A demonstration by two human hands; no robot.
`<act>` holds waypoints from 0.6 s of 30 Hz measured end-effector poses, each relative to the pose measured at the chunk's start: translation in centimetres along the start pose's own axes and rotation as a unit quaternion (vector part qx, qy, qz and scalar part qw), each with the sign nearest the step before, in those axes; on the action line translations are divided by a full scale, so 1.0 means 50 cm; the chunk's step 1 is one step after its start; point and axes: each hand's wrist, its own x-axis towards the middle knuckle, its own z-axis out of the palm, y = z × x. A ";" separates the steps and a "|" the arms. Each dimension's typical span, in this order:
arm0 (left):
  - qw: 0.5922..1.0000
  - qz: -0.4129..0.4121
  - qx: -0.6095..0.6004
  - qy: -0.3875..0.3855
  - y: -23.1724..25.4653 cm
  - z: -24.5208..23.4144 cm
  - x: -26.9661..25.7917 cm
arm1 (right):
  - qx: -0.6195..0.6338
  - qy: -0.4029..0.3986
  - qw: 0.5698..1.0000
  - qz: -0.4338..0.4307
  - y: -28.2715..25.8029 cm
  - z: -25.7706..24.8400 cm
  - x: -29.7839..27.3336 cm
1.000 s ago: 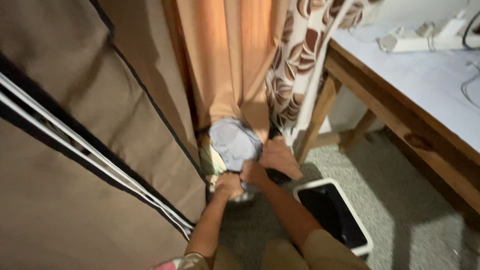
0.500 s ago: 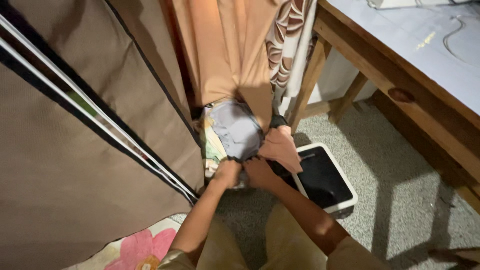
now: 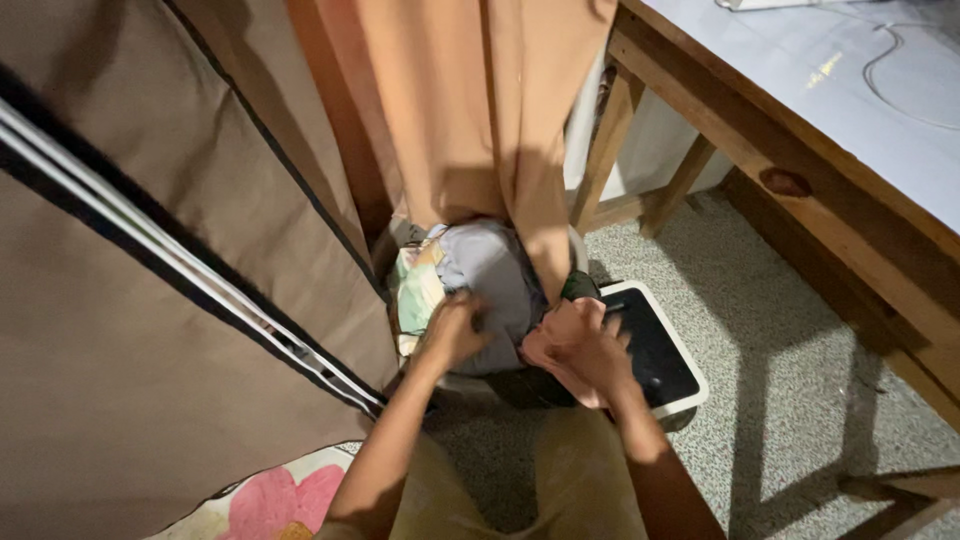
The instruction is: The person picks up a backpack and a patterned cloth from the floor, gathers items from a bookshelf, and places laundry into a basket. The person then uses a squeegee to clean a narrow floor space between a bed and a wall before packing items into a cardboard box.
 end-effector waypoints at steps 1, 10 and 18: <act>1.000 0.001 -0.001 -0.003 0.012 -0.001 0.001 | -0.013 -0.035 0.997 0.068 0.028 0.011 0.006; 0.995 -0.064 0.079 0.015 -0.030 0.148 0.098 | 0.111 0.137 0.984 -0.031 -0.098 0.030 0.131; 0.923 0.061 0.188 0.331 -0.021 0.093 0.165 | 0.247 0.302 0.919 -0.056 -0.111 0.023 0.248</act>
